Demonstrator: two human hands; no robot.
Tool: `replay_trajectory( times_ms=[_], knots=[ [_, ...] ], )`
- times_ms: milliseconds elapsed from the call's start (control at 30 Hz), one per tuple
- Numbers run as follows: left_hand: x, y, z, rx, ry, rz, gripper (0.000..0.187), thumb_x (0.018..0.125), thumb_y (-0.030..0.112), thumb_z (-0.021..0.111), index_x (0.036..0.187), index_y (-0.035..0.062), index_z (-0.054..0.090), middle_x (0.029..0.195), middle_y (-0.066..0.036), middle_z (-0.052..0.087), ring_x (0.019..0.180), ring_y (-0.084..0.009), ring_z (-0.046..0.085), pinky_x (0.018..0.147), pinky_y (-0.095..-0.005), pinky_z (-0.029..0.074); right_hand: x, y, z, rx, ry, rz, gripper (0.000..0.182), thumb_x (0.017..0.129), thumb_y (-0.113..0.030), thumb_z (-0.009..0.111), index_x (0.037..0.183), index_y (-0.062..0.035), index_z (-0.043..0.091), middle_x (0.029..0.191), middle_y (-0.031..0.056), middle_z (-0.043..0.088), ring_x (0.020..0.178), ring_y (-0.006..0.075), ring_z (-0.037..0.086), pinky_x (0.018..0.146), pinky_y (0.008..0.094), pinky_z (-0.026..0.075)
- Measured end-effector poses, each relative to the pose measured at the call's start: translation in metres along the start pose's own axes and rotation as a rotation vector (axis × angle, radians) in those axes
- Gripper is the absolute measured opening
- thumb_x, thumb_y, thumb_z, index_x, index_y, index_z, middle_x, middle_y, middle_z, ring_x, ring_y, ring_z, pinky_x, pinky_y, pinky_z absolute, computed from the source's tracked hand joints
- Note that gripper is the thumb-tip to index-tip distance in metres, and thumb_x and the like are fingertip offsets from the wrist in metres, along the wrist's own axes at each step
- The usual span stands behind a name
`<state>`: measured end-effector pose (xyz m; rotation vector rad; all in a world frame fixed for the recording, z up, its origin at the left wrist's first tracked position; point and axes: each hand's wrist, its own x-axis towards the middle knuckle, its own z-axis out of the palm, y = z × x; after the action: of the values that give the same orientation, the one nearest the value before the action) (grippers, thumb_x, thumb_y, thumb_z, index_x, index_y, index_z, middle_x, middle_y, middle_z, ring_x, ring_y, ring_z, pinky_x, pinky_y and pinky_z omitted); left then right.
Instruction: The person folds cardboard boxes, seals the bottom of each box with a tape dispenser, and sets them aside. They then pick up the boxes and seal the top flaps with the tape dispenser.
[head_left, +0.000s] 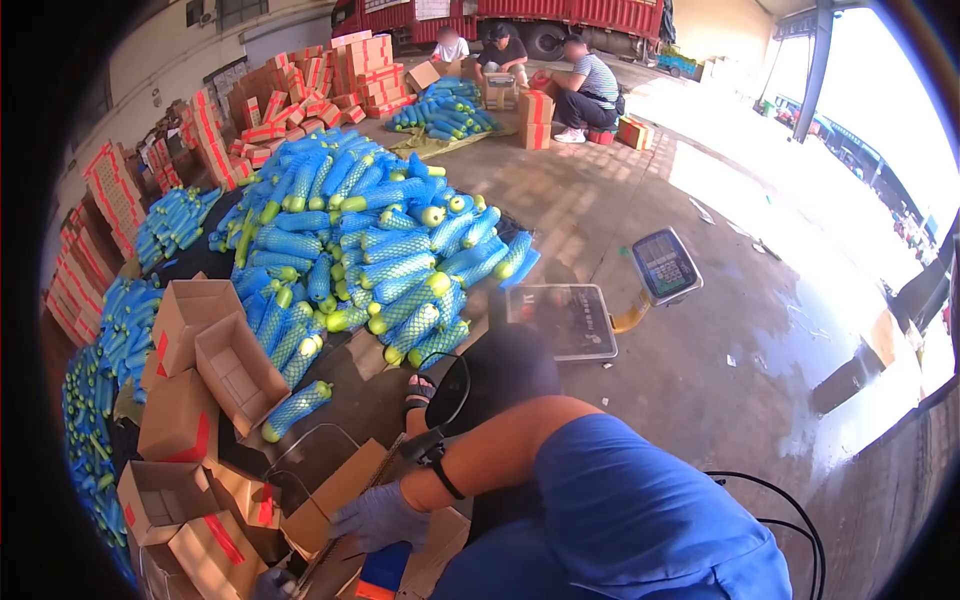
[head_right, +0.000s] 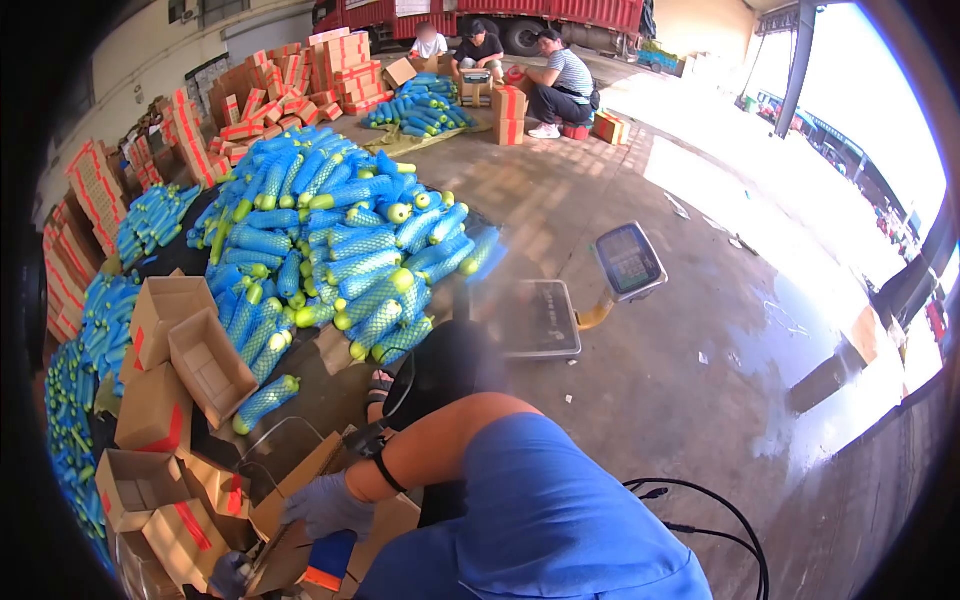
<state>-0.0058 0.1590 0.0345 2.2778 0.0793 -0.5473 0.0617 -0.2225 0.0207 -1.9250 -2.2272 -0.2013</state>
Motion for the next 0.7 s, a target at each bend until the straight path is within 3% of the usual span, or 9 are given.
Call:
replay_trajectory(
  times_ms=[67,133,267,300,367,400,500,533,700],
  knots=[
    [-0.007,0.000,-0.008,0.052,-0.054,0.030,0.039,0.095,0.036,0.064,0.118,0.0045,0.065,0.121,-0.014,0.064,0.107,-0.0290,0.061,0.090,-0.0416,0.049,-0.002,-0.006,-0.005,-0.042,-0.028,0.011,0.072,0.064,-0.058,0.070,0.109,-0.0025,0.066,0.134,0.0268,0.052,0.137,0.0397,0.039,0.115,0.0502,0.027],
    [-0.012,-0.003,-0.016,0.132,-0.111,0.102,0.039,0.095,0.037,0.064,0.117,0.0044,0.065,0.120,-0.014,0.064,0.107,-0.0291,0.062,0.090,-0.0417,0.049,-0.003,-0.013,-0.014,0.071,-0.148,0.130,0.069,0.063,-0.057,0.070,0.106,-0.0035,0.066,0.116,0.0189,0.062,0.121,0.0323,0.050,0.102,0.0475,0.036],
    [0.004,-0.032,-0.019,0.492,-0.135,0.433,0.036,0.096,0.031,0.063,0.124,0.0079,0.061,0.118,-0.018,0.063,0.097,-0.0306,0.063,0.083,-0.0428,0.051,0.007,-0.016,-0.013,0.065,-0.175,0.185,0.057,0.062,-0.049,0.073,0.098,-0.0060,0.066,0.106,0.0159,0.061,0.105,0.0328,0.057,0.090,0.0419,0.044],
    [0.007,-0.021,-0.014,0.491,-0.134,0.434,0.036,0.096,0.031,0.063,0.124,0.0079,0.061,0.118,-0.018,0.063,0.097,-0.0306,0.063,0.083,-0.0428,0.051,0.011,-0.015,-0.013,0.113,-0.102,0.220,0.056,0.062,-0.049,0.073,0.098,-0.0062,0.066,0.102,0.0152,0.062,0.102,0.0322,0.058,0.088,0.0414,0.045],
    [0.012,0.003,0.000,0.975,-0.015,0.378,0.025,0.083,0.030,0.070,0.093,0.0071,0.071,0.085,-0.016,0.071,0.078,-0.0329,0.068,0.069,-0.0434,0.053,0.021,-0.013,-0.010,0.158,-0.036,0.243,0.055,0.062,-0.048,0.073,0.097,-0.0064,0.066,0.098,0.0146,0.063,0.099,0.0317,0.060,0.086,0.0410,0.046],
    [0.009,0.010,0.008,0.823,0.193,0.467,0.033,0.085,0.041,0.065,0.082,0.0093,0.071,0.074,-0.019,0.066,0.069,-0.0399,0.065,0.063,-0.0486,0.050,0.026,-0.013,-0.005,0.187,-0.016,0.240,0.055,0.062,-0.048,0.074,0.097,-0.0063,0.066,0.095,0.0145,0.063,0.095,0.0319,0.060,0.084,0.0408,0.047],
    [0.017,0.036,0.006,0.836,0.139,0.193,0.037,0.087,0.043,0.066,0.098,0.0076,0.071,0.092,-0.018,0.071,0.087,-0.0364,0.068,0.075,-0.0441,0.053,0.032,-0.020,-0.013,0.249,0.017,0.283,0.053,0.060,-0.045,0.074,0.095,-0.0062,0.065,0.092,0.0142,0.063,0.092,0.0321,0.061,0.082,0.0412,0.047],
    [0.024,0.031,0.009,0.841,0.280,0.296,0.035,0.086,0.041,0.066,0.086,0.0062,0.071,0.078,-0.018,0.068,0.076,-0.0391,0.066,0.069,-0.0475,0.051,0.034,-0.022,-0.018,0.279,0.029,0.333,0.052,0.059,-0.043,0.073,0.094,-0.0062,0.064,0.091,0.0140,0.062,0.092,0.0319,0.060,0.083,0.0417,0.045],
    [0.044,0.066,-0.001,0.798,0.358,0.205,0.028,0.088,0.033,0.066,0.086,0.0051,0.065,0.082,-0.021,0.065,0.082,-0.0425,0.064,0.072,-0.0512,0.048,0.060,-0.036,-0.021,0.332,0.109,0.198,0.056,0.056,-0.043,0.075,0.096,-0.0045,0.065,0.093,0.0155,0.062,0.092,0.0342,0.060,0.081,0.0430,0.047]
  ],
)
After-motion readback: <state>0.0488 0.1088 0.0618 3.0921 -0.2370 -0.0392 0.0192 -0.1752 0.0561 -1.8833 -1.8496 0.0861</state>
